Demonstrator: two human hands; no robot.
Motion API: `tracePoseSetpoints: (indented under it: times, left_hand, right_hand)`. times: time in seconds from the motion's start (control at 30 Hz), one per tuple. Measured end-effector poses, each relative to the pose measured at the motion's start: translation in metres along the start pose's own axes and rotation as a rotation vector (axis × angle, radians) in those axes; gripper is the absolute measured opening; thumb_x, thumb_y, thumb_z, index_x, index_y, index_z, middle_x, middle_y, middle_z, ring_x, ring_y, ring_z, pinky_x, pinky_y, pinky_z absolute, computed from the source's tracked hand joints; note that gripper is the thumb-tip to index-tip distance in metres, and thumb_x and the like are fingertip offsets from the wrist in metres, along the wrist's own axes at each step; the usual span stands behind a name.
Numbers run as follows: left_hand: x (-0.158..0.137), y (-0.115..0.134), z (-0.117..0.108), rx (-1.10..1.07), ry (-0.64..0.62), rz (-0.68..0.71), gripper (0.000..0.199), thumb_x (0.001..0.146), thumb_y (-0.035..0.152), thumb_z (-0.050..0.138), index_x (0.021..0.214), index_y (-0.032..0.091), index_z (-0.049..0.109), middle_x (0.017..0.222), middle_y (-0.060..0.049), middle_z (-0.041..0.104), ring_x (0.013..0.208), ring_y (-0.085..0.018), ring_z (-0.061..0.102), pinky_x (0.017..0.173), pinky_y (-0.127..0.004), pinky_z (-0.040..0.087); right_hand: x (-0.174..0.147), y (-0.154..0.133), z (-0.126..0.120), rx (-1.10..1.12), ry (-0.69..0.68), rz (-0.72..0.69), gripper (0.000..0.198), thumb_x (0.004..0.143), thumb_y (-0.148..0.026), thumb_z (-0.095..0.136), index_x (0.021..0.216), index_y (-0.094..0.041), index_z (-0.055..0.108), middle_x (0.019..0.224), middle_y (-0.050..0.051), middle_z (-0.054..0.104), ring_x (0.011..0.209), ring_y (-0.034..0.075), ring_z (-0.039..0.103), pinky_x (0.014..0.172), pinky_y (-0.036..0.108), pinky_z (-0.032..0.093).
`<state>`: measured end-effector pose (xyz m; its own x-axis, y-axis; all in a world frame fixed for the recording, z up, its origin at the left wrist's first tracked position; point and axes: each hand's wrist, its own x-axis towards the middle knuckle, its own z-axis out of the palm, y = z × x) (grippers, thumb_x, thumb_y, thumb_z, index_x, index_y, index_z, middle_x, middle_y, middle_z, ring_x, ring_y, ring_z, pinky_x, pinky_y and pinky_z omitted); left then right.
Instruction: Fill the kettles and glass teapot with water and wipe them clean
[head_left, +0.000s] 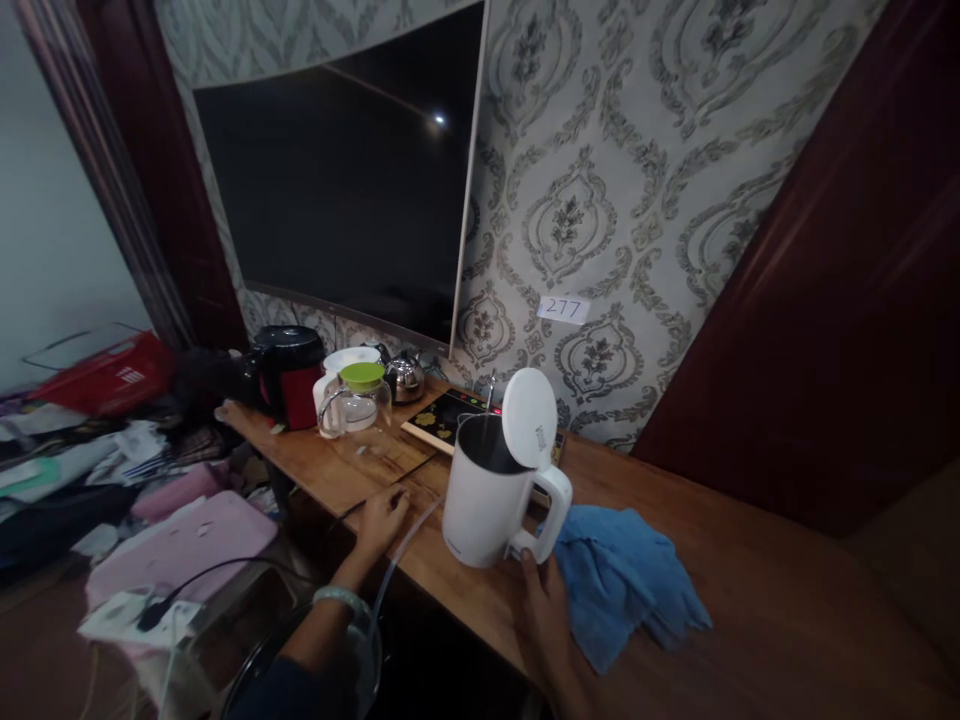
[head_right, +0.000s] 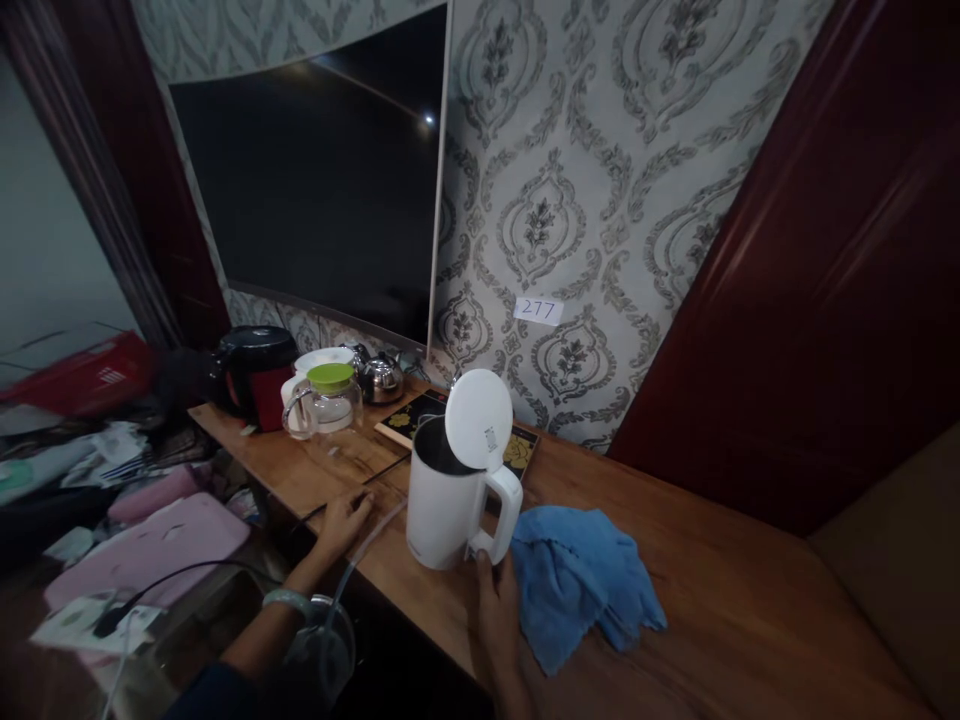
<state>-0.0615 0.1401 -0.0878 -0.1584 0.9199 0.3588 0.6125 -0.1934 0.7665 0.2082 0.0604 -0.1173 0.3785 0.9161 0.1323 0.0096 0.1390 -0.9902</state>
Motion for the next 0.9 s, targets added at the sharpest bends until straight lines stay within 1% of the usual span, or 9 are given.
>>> tracePoseSetpoints:
  times: [0.13, 0.27, 0.47, 0.63, 0.73, 0.83, 0.9]
  left_hand:
    - [-0.0006, -0.0030, 0.0016, -0.002, 0.016, 0.016, 0.031, 0.080, 0.039, 0.046, 0.073, 0.020, 0.070, 0.071, -0.005, 0.074, 0.067, -0.022, 0.067, 0.065, -0.030, 0.051]
    - [-0.0008, -0.0018, 0.0008, 0.022, -0.002, 0.017, 0.033, 0.080, 0.040, 0.044, 0.072, 0.020, 0.069, 0.070, -0.005, 0.073, 0.066, -0.022, 0.067, 0.065, -0.031, 0.050]
    - [-0.0005, 0.0015, -0.0012, 0.055, -0.016, 0.010, 0.033, 0.079, 0.039, 0.043, 0.074, 0.019, 0.069, 0.074, -0.007, 0.075, 0.069, -0.023, 0.068, 0.066, -0.031, 0.050]
    - [0.0003, -0.0014, 0.0006, 0.080, -0.032, -0.010, 0.033, 0.080, 0.038, 0.043, 0.073, 0.019, 0.068, 0.071, -0.006, 0.074, 0.068, -0.022, 0.067, 0.067, -0.030, 0.049]
    - [0.0011, -0.0024, 0.0009, 0.089, -0.045, -0.012, 0.033, 0.080, 0.038, 0.042, 0.074, 0.018, 0.068, 0.073, -0.008, 0.074, 0.070, -0.023, 0.067, 0.068, -0.031, 0.049]
    - [0.0012, -0.0011, 0.0003, 0.118, -0.033, -0.014, 0.032, 0.080, 0.037, 0.042, 0.074, 0.018, 0.067, 0.074, -0.008, 0.074, 0.069, -0.023, 0.067, 0.066, -0.030, 0.047]
    - [0.0010, 0.0001, 0.0000, 0.133, -0.026, -0.004, 0.031, 0.081, 0.036, 0.042, 0.071, 0.019, 0.065, 0.071, -0.007, 0.073, 0.067, -0.022, 0.065, 0.063, -0.029, 0.046]
  right_hand:
    - [-0.0023, 0.0015, 0.0003, -0.021, -0.001, 0.014, 0.059, 0.083, -0.061, 0.061, 0.121, -0.017, 0.066, 0.125, 0.010, 0.070, 0.126, 0.031, 0.056, 0.108, 0.041, 0.039]
    - [-0.0046, 0.0027, -0.0020, -0.026, 0.000, 0.037, 0.061, 0.083, -0.062, 0.060, 0.123, -0.017, 0.064, 0.127, 0.011, 0.069, 0.127, 0.031, 0.056, 0.108, 0.041, 0.039]
    - [-0.0077, 0.0030, -0.0038, -0.069, -0.006, -0.017, 0.060, 0.087, -0.058, 0.056, 0.130, -0.017, 0.059, 0.128, 0.010, 0.068, 0.128, 0.029, 0.055, 0.107, 0.039, 0.039]
    - [-0.0071, 0.0052, -0.0027, -0.044, -0.013, -0.018, 0.058, 0.086, -0.058, 0.057, 0.127, -0.017, 0.061, 0.127, 0.011, 0.068, 0.126, 0.030, 0.056, 0.105, 0.039, 0.041]
    - [-0.0069, 0.0048, -0.0025, -0.027, -0.015, -0.006, 0.057, 0.086, -0.058, 0.057, 0.125, -0.017, 0.061, 0.128, 0.011, 0.067, 0.126, 0.029, 0.056, 0.106, 0.040, 0.040]
    - [-0.0070, 0.0041, -0.0022, -0.042, 0.002, 0.002, 0.057, 0.085, -0.059, 0.057, 0.124, -0.017, 0.062, 0.129, 0.011, 0.067, 0.126, 0.030, 0.056, 0.106, 0.041, 0.040]
    - [-0.0071, 0.0037, -0.0018, -0.060, 0.018, -0.002, 0.059, 0.083, -0.061, 0.057, 0.123, -0.018, 0.062, 0.129, 0.012, 0.067, 0.126, 0.031, 0.056, 0.105, 0.041, 0.040]
